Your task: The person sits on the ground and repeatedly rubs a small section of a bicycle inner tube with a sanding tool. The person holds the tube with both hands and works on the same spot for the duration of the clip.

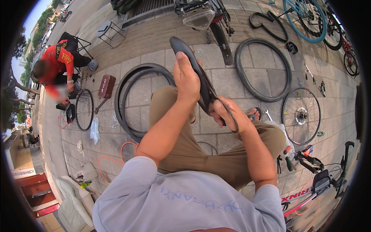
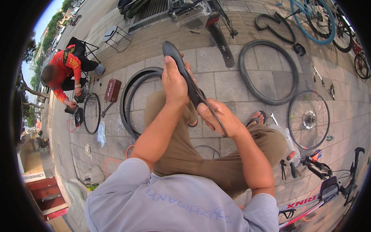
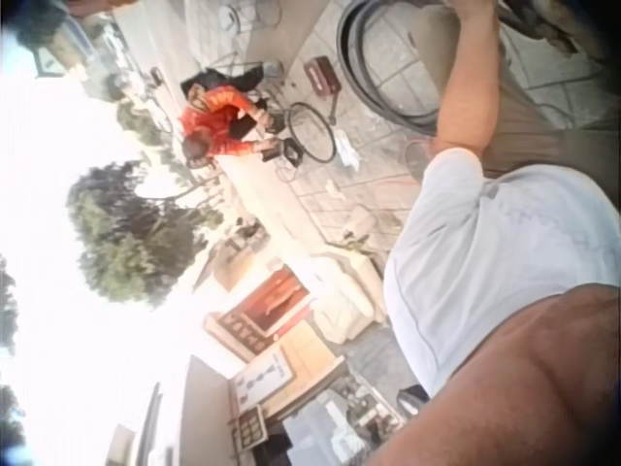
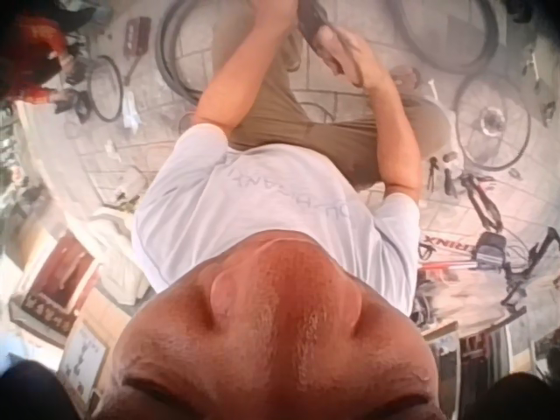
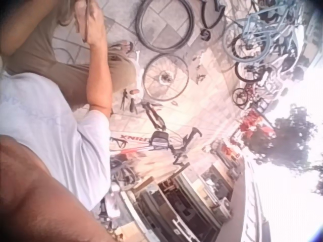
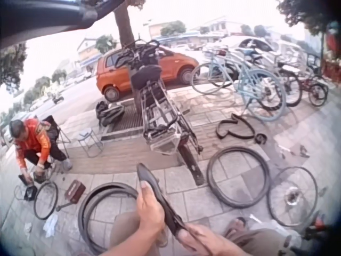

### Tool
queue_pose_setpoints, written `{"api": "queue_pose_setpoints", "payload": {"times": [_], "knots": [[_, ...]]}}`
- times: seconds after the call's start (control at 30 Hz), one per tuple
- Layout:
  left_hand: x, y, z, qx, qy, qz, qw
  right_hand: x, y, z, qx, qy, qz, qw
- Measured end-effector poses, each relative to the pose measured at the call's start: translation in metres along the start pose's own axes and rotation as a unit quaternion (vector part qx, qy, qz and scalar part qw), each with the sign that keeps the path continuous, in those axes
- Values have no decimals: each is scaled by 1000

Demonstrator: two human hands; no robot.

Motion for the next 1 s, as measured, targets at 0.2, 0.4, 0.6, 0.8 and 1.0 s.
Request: {"api": "queue_pose_setpoints", "payload": {"times": [0.2, 0.4, 0.6, 0.8, 1.0], "knots": [[5, 1, 6, 15, -7, -24, 1000, -1, 1, -1, -25, 13, -11, 1000], [7, 2, 7, 1, 3, -26, 1000, -1, 1, -1, -44, -20, -36, 998], [5, 7, -16, 68, -154, -13, 986, 2, 1, -2, -47, -47, -44, 997], [13, 16, -29, 86, -163, -10, 983, -3, 0, -6, -40, -54, -20, 998], [7, 7, -26, 57, -100, -4, 993, -5, 3, -5, -6, -18, 21, 1000]]}}
Point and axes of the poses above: each hand's wrist, its own y-axis towards the middle knuckle, its own x-axis out of the back of the hand, z = x × y, the point moved 3 cm from there along y, towards the middle knuckle, and after that the axes turned 15 degrees about z, right-handed, at the moved point
